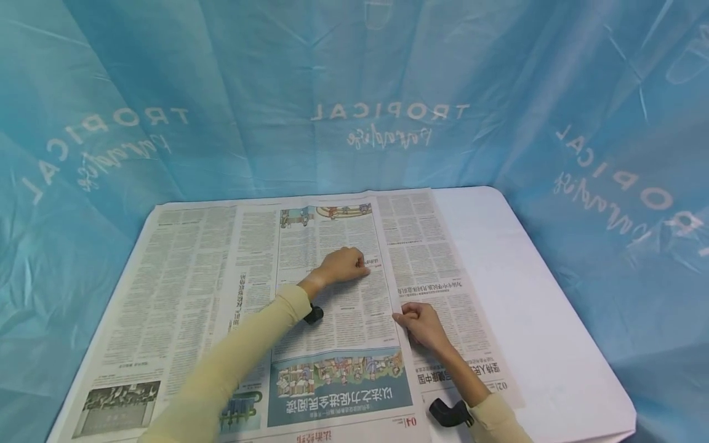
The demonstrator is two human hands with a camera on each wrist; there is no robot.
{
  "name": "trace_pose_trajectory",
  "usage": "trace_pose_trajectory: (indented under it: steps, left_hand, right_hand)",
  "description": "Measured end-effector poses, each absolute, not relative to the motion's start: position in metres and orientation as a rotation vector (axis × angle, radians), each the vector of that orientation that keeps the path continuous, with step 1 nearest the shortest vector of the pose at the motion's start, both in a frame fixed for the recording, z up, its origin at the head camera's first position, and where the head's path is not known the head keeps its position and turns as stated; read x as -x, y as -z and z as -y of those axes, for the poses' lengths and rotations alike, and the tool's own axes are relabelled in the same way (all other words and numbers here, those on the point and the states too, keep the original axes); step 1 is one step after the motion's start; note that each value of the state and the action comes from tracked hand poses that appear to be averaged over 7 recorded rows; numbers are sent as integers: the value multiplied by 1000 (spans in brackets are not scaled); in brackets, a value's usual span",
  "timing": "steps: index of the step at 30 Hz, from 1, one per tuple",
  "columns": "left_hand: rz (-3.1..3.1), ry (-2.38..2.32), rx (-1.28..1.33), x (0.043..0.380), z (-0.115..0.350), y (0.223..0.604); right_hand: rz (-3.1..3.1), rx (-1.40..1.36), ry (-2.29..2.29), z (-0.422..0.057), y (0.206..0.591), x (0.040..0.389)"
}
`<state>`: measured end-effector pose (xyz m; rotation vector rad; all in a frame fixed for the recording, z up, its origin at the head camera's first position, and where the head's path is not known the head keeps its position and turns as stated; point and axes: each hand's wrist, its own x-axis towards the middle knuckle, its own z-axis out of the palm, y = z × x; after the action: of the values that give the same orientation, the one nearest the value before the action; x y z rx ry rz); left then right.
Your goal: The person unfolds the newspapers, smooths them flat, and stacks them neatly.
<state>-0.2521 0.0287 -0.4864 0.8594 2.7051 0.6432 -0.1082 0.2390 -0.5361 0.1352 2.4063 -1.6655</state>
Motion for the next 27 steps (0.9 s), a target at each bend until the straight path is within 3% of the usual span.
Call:
trace_pose_trajectory:
  steps: [12, 27]
  left_hand:
    - [-2842, -538, -528, 250, -63, 492]
    - [-2842, -430, -457, 248, -70, 489]
  right_hand:
    - [-2480, -175, 1666, -230, 534, 108]
    - [-2719, -75, 1549, -222, 537, 107]
